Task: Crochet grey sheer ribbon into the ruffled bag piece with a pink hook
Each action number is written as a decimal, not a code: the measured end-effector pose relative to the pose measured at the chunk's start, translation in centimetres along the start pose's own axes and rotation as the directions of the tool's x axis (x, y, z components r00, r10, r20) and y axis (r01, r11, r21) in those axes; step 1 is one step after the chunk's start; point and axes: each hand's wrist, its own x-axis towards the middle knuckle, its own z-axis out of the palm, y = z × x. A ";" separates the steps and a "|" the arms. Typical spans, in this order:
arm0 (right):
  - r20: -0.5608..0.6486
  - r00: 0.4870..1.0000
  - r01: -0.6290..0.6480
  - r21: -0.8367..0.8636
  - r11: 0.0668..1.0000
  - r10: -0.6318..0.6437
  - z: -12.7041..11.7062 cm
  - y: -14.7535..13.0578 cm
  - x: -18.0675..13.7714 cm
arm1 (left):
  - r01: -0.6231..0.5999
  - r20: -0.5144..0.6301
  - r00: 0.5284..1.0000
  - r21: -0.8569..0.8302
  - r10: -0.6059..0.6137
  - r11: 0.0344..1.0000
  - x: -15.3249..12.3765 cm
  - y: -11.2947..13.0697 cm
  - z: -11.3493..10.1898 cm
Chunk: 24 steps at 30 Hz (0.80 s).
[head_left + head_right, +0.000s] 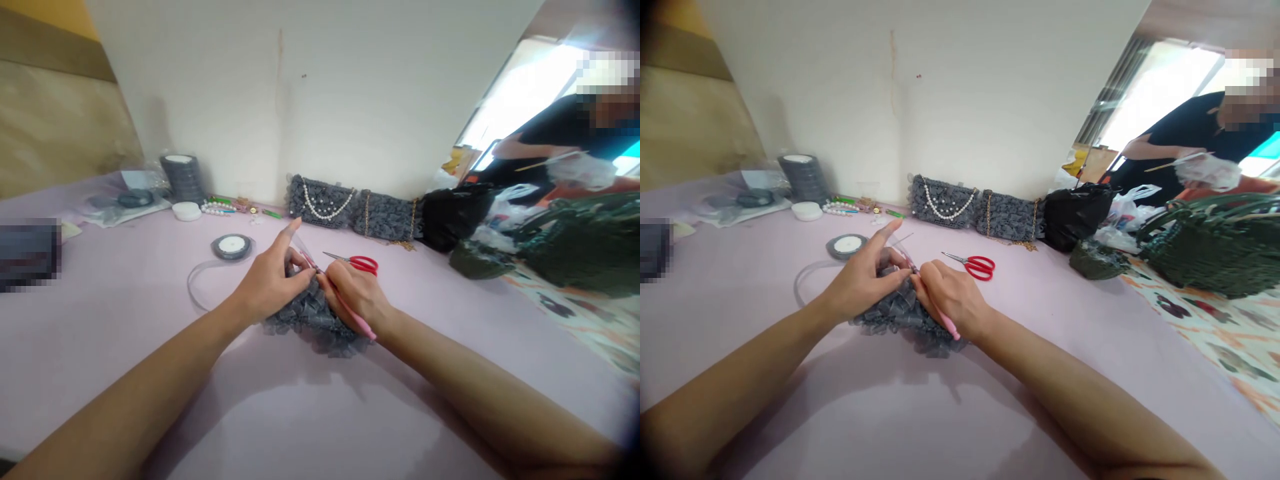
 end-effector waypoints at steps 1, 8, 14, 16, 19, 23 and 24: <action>-0.025 0.999 0.045 -0.085 0.995 -0.047 0.2 0.3 -0.1 | 0.007 -0.032 0.999 -0.015 -0.007 1.000 -0.1 0.0 0.4; -0.176 0.966 0.201 0.040 0.979 -0.191 1.2 2.3 -0.5 | 0.331 0.203 0.943 -0.629 -0.263 0.704 0.0 -0.1 1.4; -0.200 0.971 0.197 0.345 0.918 -0.133 1.5 2.5 -0.8 | 0.319 0.202 0.948 -0.611 -0.247 0.725 0.3 -0.3 0.7; -0.188 0.975 0.184 0.389 0.903 -0.118 1.4 2.4 -0.8 | 0.307 0.204 0.952 -0.581 -0.230 0.754 0.4 -0.5 0.6; -0.153 0.982 0.167 0.430 0.887 -0.111 1.0 2.2 -0.6 | 0.309 0.252 0.947 -0.550 -0.198 0.776 0.6 -0.8 0.2; -0.079 0.986 0.169 0.440 0.882 -0.150 0.2 2.1 -0.2 | 0.299 0.314 0.936 -0.473 -0.159 0.828 1.1 -0.9 -1.1; -0.064 0.984 0.179 0.437 0.881 -0.168 0.0 2.1 -0.1 | 0.303 0.331 0.931 -0.455 -0.157 0.837 1.2 -0.9 -1.5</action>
